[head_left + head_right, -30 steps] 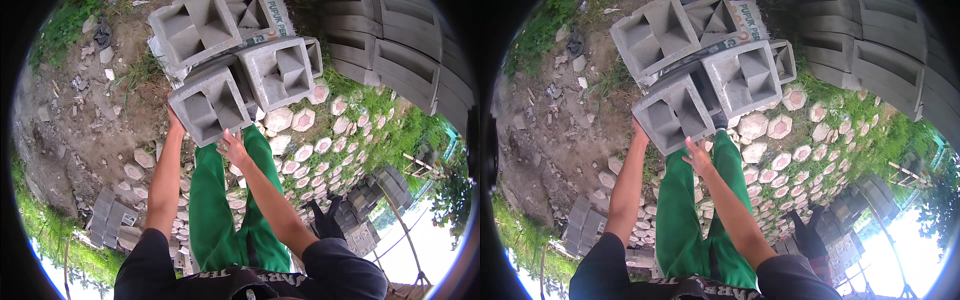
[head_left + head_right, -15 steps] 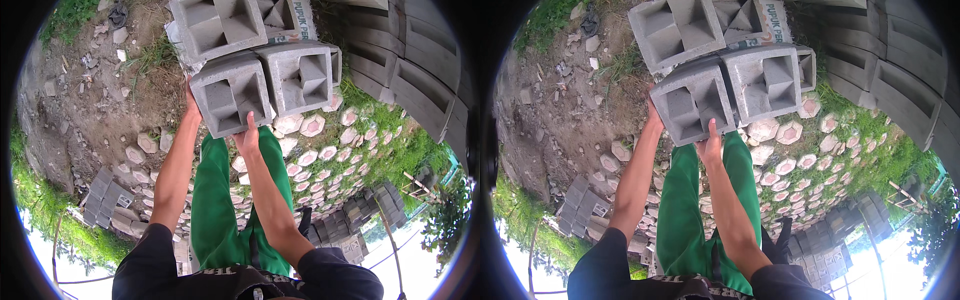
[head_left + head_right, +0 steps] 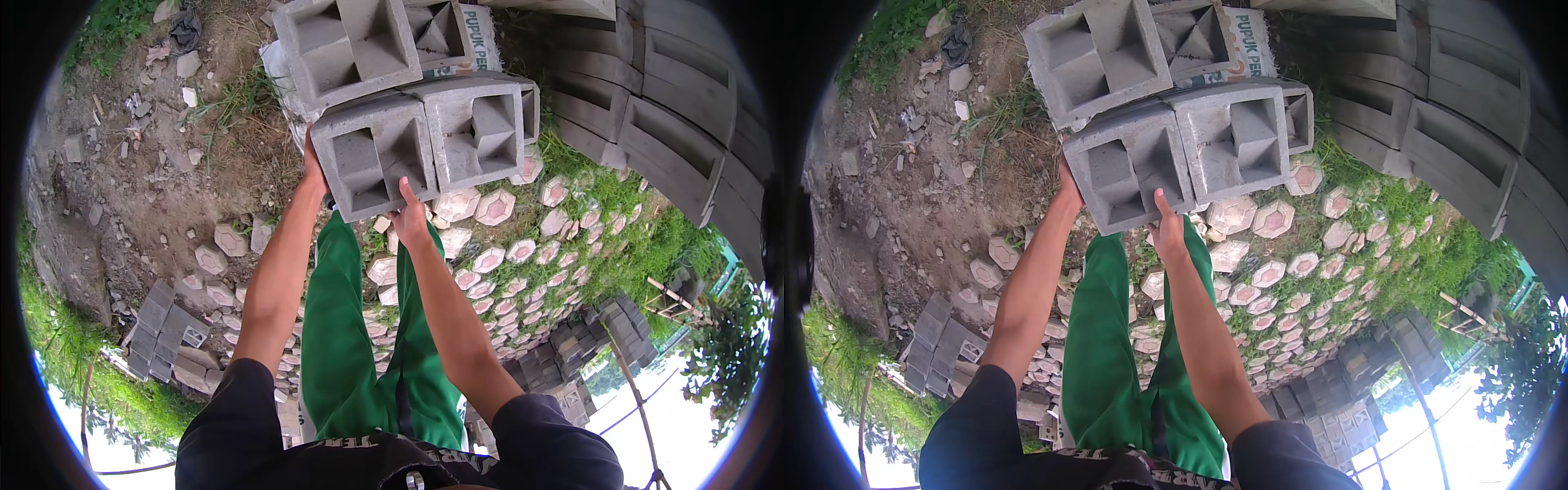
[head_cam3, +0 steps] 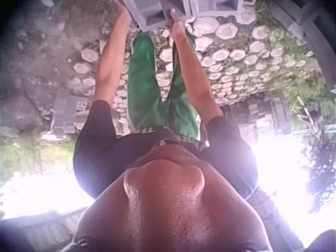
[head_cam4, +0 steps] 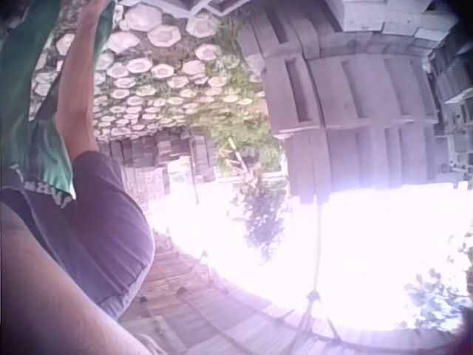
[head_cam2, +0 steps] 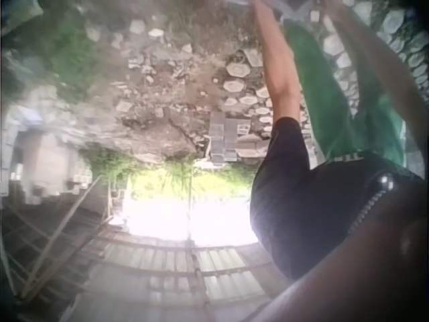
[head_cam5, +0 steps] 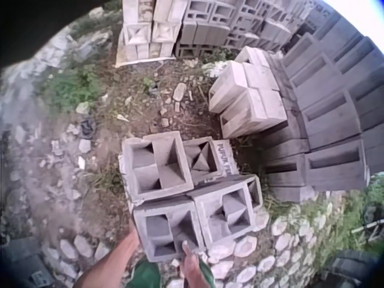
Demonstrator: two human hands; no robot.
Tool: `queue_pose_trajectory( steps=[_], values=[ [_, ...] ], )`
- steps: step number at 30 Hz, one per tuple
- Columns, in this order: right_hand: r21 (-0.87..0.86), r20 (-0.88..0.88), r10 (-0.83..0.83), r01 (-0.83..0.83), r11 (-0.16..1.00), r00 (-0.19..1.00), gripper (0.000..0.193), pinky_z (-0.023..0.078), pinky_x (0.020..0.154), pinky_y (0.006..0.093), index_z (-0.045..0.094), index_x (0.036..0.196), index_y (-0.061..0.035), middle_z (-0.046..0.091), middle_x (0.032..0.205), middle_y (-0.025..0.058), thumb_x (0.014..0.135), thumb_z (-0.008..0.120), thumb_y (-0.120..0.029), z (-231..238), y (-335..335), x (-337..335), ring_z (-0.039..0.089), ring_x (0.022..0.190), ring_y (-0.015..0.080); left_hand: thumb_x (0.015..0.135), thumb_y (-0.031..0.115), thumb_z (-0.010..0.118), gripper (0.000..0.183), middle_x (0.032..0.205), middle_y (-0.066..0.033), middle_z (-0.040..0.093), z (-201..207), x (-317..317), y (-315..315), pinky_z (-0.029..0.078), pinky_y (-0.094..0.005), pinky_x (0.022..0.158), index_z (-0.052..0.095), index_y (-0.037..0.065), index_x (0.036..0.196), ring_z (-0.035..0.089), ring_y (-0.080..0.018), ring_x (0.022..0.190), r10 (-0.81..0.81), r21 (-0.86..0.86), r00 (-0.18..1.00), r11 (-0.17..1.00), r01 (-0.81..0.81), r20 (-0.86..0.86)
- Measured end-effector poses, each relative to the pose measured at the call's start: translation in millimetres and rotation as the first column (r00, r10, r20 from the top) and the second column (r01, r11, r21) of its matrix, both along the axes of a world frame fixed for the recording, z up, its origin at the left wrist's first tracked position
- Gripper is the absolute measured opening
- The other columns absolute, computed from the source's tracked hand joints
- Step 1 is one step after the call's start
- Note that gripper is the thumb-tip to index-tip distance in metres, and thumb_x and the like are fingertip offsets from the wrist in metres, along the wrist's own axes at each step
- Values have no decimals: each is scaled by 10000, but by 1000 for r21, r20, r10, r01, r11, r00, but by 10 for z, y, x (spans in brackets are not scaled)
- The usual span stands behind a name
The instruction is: The person picks up concrete blocks of various shapes, including hollow rectangular and circular-holed designs, and stacks them on top of other stacks.
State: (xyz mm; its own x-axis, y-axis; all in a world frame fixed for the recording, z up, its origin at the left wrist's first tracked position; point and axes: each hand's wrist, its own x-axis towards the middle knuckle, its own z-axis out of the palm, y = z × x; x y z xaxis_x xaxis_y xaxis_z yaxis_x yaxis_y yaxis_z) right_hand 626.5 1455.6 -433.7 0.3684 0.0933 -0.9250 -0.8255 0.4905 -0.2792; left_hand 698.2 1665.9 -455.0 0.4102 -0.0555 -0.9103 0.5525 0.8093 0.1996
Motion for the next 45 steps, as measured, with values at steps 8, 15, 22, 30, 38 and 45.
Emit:
queue_pose_trajectory(
  steps=[8, 15, 22, 30, 38, 45],
  values=[
    [-630, 163, -96, 178, 756, 982, 830, 289, 1085, 497, 144, 1491, -33, 270, 1487, 195, 938, 474, -557, 429, -694, -11, 310, 1362, 285, 918, 660, 349, 716, 1334, -95, 514, 68, -225, 52, 372, -443, 1046, 447, 107, 1362, 494, -278, 1218, 40, 138, 980, 988, -68, 196],
    [-898, 121, 773, -263, 352, 623, 786, 335, 1055, 370, 331, 1414, 33, 423, 1387, 251, 918, 522, -546, 334, -1950, 1631, 419, 1297, 311, 829, 540, 637, 815, 1376, -131, 451, 131, -336, 15, 304, -382, 1077, 374, 11, 1391, 410, -253, 1270, -186, 357, 974, 925, 129, 130],
    [-742, 110, 922, -586, 325, 372, 714, 411, 977, 351, 430, 1367, -1, 560, 1260, 184, 852, 666, -436, 183, -1575, 2577, 522, 1173, 248, 730, 205, 655, 560, 1087, -91, 570, 192, -322, -4, 388, -349, 928, 505, -35, 1213, 499, -200, 1007, -306, 518, 950, 823, 232, 59],
    [-572, 140, 822, -632, 522, 552, 601, 444, 909, 319, 532, 1269, 9, 636, 1126, 107, 776, 750, -257, 22, -1776, 2581, 590, 1010, 192, 711, 208, 636, 560, 1066, -89, 553, 190, -318, -27, 377, -334, 915, 499, -29, 1200, 479, -199, 984, -282, 519, 959, 824, 226, 30],
    [-619, 107, 822, -610, 495, 559, 608, 424, 934, 325, 527, 1279, 5, 630, 1151, 116, 780, 743, -268, 73, -1658, 2525, 577, 1053, 206, 732, 218, 632, 540, 1060, -75, 557, 284, -266, -119, 374, -326, 919, 503, -18, 1200, 482, -192, 981, -196, 504, 980, 844, 186, -35],
    [-855, -264, 837, -518, 27, 479, 689, 452, 939, 399, 548, 1239, -17, 654, 1094, 212, 747, 721, -468, 244, -1408, 2571, 603, 1077, 356, 781, 293, 634, 535, 1102, -88, 590, 5, -328, 102, 390, -332, 903, 523, -21, 1200, 503, -182, 1006, -380, 465, 924, 813, 350, -31]
  ],
)
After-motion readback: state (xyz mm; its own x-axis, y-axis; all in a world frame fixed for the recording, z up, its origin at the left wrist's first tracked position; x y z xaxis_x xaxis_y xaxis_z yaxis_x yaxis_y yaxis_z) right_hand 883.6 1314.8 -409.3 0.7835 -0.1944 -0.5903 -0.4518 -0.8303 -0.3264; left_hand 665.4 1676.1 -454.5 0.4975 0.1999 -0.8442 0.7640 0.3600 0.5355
